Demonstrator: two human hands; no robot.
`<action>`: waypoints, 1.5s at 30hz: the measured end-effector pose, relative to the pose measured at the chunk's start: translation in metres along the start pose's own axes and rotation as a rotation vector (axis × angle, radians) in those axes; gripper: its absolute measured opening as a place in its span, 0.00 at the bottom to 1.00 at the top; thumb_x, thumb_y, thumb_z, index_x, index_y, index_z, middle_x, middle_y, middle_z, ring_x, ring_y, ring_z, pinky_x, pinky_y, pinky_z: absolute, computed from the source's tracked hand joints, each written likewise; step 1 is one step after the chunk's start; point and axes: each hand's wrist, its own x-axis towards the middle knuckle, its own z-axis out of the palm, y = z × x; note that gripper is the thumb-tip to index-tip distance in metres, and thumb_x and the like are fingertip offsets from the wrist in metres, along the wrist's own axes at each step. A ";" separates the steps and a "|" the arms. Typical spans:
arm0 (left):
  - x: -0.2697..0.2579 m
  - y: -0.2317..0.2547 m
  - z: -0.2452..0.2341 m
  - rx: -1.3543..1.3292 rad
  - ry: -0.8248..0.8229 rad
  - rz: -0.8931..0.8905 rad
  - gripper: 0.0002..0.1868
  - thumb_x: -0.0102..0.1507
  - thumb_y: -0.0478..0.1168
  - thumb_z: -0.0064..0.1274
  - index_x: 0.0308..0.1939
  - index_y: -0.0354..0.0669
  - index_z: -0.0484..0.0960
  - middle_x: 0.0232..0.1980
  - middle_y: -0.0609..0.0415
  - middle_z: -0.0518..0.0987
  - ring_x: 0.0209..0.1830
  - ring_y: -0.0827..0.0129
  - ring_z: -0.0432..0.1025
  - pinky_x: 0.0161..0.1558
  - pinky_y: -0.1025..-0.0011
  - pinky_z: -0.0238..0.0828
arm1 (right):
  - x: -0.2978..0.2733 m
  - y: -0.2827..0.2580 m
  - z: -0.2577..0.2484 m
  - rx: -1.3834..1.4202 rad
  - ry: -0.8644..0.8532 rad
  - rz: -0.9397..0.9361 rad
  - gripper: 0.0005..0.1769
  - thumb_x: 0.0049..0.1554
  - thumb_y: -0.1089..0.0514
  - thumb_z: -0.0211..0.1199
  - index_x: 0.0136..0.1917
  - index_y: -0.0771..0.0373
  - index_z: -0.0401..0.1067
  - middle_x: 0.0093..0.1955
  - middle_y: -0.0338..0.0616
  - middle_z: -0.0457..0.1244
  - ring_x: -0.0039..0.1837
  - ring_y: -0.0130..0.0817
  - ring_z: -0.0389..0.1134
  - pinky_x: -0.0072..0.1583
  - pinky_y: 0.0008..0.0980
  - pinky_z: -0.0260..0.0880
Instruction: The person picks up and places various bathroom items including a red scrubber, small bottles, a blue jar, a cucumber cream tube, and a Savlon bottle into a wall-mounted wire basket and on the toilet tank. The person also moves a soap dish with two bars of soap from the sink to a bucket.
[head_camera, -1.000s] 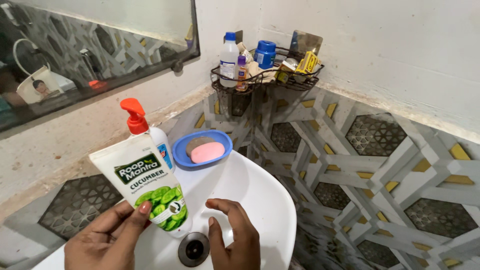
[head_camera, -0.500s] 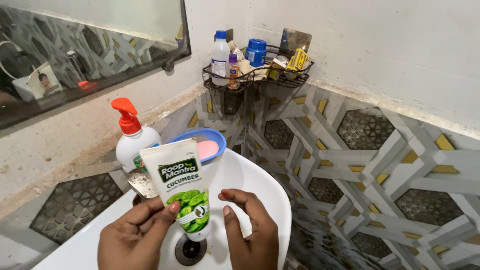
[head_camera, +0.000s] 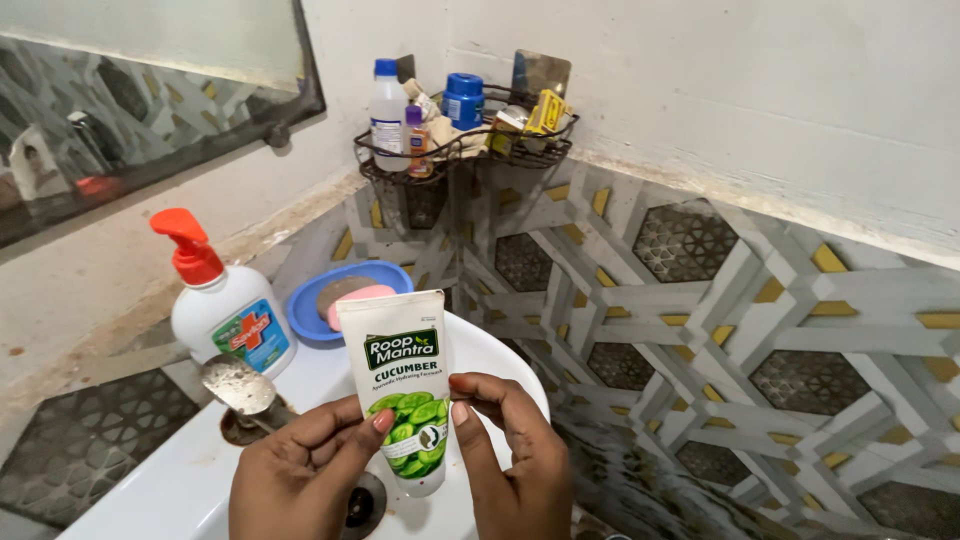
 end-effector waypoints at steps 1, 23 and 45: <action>0.000 -0.001 0.002 -0.001 0.002 -0.023 0.16 0.58 0.29 0.58 0.49 0.23 0.86 0.42 0.38 0.91 0.42 0.66 0.83 0.46 0.72 0.77 | 0.000 0.002 -0.003 0.017 0.000 -0.010 0.13 0.59 0.63 0.62 0.57 0.70 0.76 0.52 0.48 0.74 0.59 0.32 0.75 0.63 0.32 0.72; -0.028 -0.007 0.094 -0.149 -0.029 -0.239 0.15 0.60 0.38 0.60 0.43 0.26 0.87 0.38 0.45 0.88 0.35 0.66 0.81 0.39 0.66 0.82 | -0.019 0.001 -0.118 0.345 0.006 0.486 0.24 0.57 0.61 0.60 0.66 0.72 0.72 0.55 0.53 0.72 0.58 0.34 0.74 0.60 0.34 0.74; -0.163 0.003 0.188 -0.151 -0.081 -0.231 0.14 0.59 0.38 0.62 0.40 0.26 0.87 0.31 0.48 0.83 0.23 0.73 0.72 0.28 0.75 0.71 | -0.105 -0.058 -0.243 0.302 0.005 0.668 0.29 0.57 0.53 0.65 0.69 0.65 0.71 0.53 0.48 0.73 0.45 0.31 0.74 0.44 0.31 0.77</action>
